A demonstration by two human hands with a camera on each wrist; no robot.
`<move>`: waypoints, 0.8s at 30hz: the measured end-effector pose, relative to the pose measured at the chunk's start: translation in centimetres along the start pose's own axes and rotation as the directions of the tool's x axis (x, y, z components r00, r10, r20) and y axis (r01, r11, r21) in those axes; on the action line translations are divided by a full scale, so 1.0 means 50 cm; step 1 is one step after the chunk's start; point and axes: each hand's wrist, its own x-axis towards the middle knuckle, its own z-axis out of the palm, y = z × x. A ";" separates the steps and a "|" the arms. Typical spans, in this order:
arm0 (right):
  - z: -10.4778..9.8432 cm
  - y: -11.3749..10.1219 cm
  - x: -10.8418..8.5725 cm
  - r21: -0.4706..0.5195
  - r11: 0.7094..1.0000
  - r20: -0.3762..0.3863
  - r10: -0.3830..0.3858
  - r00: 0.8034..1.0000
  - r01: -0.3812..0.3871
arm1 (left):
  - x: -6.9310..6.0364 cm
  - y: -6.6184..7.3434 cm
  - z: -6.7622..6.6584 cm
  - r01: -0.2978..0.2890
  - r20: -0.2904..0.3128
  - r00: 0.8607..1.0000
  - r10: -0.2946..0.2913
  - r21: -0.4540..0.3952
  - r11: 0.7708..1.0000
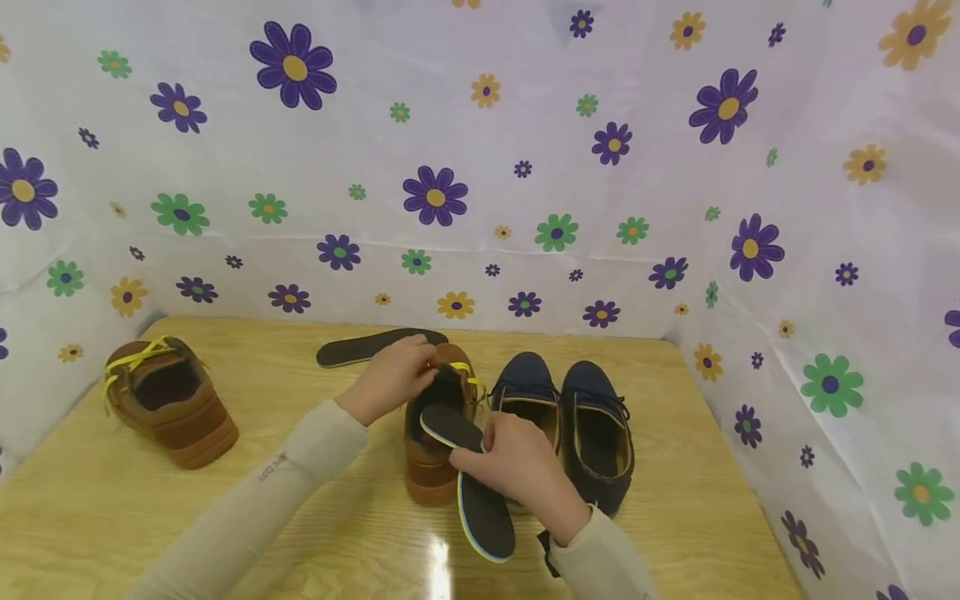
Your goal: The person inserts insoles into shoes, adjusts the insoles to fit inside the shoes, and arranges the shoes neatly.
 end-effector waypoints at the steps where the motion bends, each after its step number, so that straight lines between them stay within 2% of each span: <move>1: 0.003 -0.005 0.003 -0.013 1.000 0.002 -0.015 1.000 0.015 | 0.002 0.000 -0.001 0.003 -0.006 1.000 -0.003 -0.002 1.000; 5: 0.018 -0.024 0.019 -0.092 0.995 -0.007 -0.038 0.999 0.037 | 0.005 0.000 -0.001 0.013 -0.014 1.000 -0.013 -0.002 1.000; 10: 0.035 -0.049 0.043 -0.208 0.978 -0.010 -0.031 0.999 0.028 | 0.004 -0.002 0.002 0.001 -0.013 1.000 -0.001 -0.003 1.000; 16: 0.049 -0.073 0.075 -0.284 0.959 0.001 -0.016 1.000 0.016 | -0.001 -0.004 0.005 -0.017 -0.030 0.999 0.016 -0.019 1.000; 24: 0.064 -0.091 0.101 -0.344 0.939 -0.022 0.000 1.000 -0.008 | -0.002 -0.001 0.000 -0.035 -0.037 0.999 0.034 -0.036 0.999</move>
